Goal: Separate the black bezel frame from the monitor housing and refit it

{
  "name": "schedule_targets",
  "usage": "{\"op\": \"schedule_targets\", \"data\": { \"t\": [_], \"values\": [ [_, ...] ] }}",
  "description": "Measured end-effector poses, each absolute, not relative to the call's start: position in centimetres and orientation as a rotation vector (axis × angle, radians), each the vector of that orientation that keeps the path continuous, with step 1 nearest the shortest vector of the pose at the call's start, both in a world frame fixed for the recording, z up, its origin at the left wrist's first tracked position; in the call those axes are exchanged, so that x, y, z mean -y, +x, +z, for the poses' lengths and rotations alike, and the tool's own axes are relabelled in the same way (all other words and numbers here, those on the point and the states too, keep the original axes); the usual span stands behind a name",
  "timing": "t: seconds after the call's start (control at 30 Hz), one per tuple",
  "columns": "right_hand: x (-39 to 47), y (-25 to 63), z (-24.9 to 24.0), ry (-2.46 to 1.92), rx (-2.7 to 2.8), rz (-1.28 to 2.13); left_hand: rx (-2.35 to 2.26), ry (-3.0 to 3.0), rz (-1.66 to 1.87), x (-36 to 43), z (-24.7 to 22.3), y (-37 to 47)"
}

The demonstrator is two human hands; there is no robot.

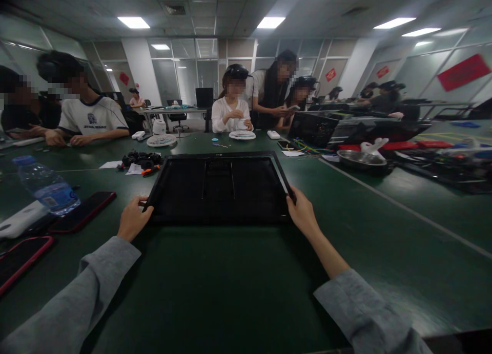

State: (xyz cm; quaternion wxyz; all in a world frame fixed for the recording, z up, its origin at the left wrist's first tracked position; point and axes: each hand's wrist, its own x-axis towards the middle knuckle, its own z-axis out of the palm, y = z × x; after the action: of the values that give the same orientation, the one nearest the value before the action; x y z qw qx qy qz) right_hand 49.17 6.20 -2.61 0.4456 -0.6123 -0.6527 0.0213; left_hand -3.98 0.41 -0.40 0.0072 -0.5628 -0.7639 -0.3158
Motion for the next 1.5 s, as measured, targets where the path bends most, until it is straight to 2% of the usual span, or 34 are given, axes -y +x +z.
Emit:
{"op": "schedule_targets", "data": {
  "t": [0.43,0.97,1.5],
  "values": [
    [-6.5,49.1,-3.3,-1.544,1.593,0.098,2.388,-1.882,-1.024,-1.0,-1.3,-4.4],
    [-6.9,47.5,-2.0,-1.833,1.519,-0.032,2.377,-1.855,-0.793,-0.2,0.4,-4.4],
    [-6.8,45.9,-0.4,-2.023,1.4,0.071,2.313,-1.962,-0.599,0.0,0.7,-4.3]
  ]
}}
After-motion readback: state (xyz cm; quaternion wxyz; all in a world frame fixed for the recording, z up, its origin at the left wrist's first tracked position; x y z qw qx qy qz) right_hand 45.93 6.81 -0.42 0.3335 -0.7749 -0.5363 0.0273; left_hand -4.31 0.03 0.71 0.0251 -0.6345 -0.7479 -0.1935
